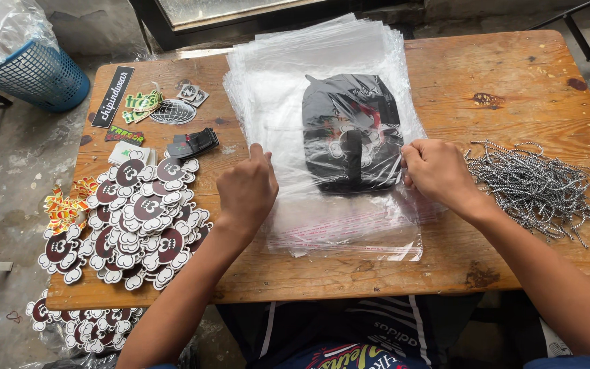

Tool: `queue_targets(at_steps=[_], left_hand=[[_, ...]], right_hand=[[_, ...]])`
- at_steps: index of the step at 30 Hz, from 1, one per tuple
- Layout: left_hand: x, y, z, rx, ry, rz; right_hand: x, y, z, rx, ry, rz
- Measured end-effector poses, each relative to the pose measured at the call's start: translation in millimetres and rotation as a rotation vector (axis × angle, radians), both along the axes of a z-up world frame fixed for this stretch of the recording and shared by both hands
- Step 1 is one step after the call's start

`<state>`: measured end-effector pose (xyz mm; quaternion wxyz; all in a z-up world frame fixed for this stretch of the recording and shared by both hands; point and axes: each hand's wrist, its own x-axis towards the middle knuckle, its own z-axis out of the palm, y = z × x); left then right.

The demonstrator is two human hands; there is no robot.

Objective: The person attaches a circular sticker to the zipper pull of a black pouch and places the pouch into a clear plastic bag. They repeat these actions with another pouch, handling items one at a time on a wooden table.

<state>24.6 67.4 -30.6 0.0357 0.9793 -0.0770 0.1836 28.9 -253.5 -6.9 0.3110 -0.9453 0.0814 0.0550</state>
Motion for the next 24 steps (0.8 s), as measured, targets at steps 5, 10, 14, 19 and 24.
queue_targets(at_steps=[5,10,14,19,24], left_hand=[[3.2,-1.7,18.9,-0.080,-0.116,-0.053],[-21.8,-31.3,40.0,-0.322,-0.166,-0.631],[-19.8,-43.7,9.2,0.109,-0.147,-0.801],[-7.4,-44.4,-5.6,0.167,-0.290,-0.821],[-5.5,-46.5,8.5,0.194,-0.368,-0.793]], right_hand=[[6.6,-4.7,-7.4,-0.082,0.046,0.016],[7.7,-5.4,-7.3,-0.133,-0.006,0.079],[8.8,-3.0,0.8,-0.059,0.088,0.048],[-9.4,6.6,27.2,-0.014,0.094,0.048],[-40.3,29.1,14.8,-0.385,-0.926,0.444]])
